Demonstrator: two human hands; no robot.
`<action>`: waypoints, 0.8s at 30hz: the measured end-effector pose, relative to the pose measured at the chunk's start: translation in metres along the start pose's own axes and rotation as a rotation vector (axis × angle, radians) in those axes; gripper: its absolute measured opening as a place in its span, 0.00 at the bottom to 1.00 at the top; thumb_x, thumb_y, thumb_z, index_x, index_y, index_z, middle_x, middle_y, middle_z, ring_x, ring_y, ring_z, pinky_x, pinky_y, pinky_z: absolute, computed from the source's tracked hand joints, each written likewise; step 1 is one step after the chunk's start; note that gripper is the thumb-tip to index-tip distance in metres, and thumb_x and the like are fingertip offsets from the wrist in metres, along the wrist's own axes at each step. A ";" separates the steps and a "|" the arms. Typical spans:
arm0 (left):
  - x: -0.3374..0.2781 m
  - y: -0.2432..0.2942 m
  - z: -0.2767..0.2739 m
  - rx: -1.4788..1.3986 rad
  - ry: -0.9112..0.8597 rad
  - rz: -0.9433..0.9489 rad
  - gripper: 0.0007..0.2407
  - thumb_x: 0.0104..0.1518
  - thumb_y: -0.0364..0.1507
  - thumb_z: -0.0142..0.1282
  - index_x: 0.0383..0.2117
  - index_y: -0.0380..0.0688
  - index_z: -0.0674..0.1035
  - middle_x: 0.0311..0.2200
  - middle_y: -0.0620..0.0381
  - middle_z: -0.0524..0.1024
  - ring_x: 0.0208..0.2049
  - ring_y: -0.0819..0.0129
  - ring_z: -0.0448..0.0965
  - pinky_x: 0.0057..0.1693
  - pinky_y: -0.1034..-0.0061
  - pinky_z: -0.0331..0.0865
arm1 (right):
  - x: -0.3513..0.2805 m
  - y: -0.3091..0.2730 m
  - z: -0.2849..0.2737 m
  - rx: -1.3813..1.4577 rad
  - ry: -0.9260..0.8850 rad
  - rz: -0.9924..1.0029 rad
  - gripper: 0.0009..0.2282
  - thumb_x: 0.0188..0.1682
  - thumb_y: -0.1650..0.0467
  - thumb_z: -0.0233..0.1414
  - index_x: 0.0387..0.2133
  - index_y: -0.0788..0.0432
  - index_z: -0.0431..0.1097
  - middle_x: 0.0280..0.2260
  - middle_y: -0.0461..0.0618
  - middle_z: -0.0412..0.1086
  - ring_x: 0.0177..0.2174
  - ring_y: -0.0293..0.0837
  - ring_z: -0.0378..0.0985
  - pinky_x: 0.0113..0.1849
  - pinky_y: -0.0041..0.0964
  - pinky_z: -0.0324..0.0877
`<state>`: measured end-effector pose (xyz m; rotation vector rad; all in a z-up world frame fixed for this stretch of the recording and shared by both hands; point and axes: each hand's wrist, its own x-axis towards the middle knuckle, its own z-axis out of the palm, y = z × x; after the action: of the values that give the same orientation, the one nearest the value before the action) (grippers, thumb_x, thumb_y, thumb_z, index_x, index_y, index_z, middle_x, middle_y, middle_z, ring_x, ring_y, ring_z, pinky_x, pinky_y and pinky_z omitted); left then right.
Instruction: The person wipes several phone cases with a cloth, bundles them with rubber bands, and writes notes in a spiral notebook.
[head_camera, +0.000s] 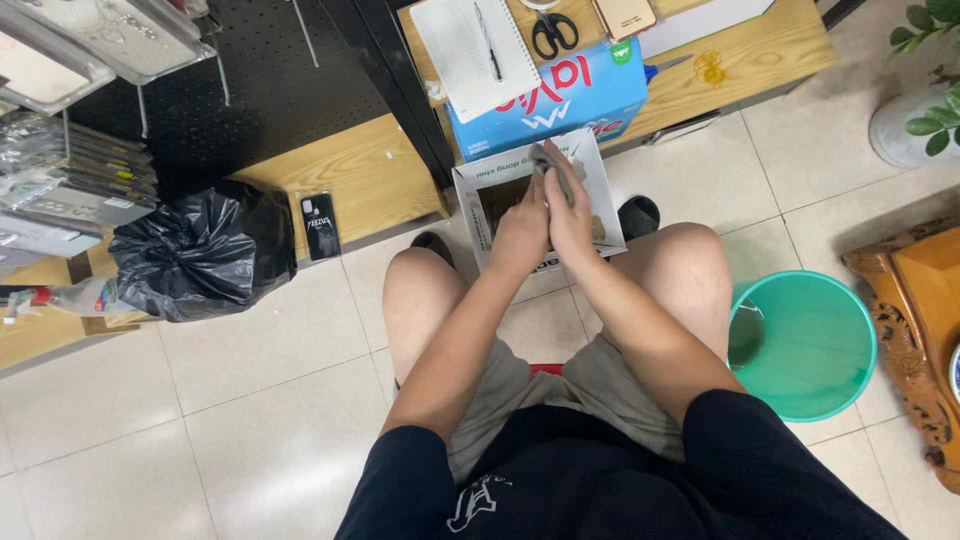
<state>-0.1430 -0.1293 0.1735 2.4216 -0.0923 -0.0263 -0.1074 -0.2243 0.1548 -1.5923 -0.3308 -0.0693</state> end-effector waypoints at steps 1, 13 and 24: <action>0.002 0.003 0.002 0.087 -0.071 0.042 0.30 0.53 0.15 0.49 0.67 0.23 0.58 0.64 0.24 0.63 0.52 0.34 0.78 0.51 0.47 0.78 | 0.004 0.003 -0.005 0.019 0.034 0.028 0.18 0.64 0.64 0.42 0.59 0.62 0.68 0.63 0.65 0.61 0.65 0.61 0.54 0.66 0.60 0.46; 0.032 -0.009 -0.005 -0.464 0.126 0.020 0.35 0.61 0.18 0.48 0.74 0.56 0.47 0.58 0.23 0.69 0.51 0.24 0.76 0.49 0.41 0.78 | 0.042 0.028 -0.044 0.316 0.460 0.212 0.22 0.59 0.58 0.57 0.58 0.60 0.66 0.55 0.63 0.67 0.57 0.56 0.68 0.57 0.59 0.65; 0.004 -0.015 0.032 0.399 -0.146 0.330 0.15 0.60 0.20 0.51 0.52 0.25 0.75 0.45 0.34 0.78 0.39 0.54 0.85 0.40 0.75 0.80 | 0.016 0.021 -0.029 -0.078 -0.022 0.014 0.12 0.62 0.66 0.45 0.50 0.60 0.72 0.53 0.51 0.64 0.56 0.50 0.64 0.58 0.49 0.58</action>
<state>-0.1399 -0.1393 0.1392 2.7654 -0.6144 -0.0377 -0.0822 -0.2504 0.1402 -1.6739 -0.3376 -0.0538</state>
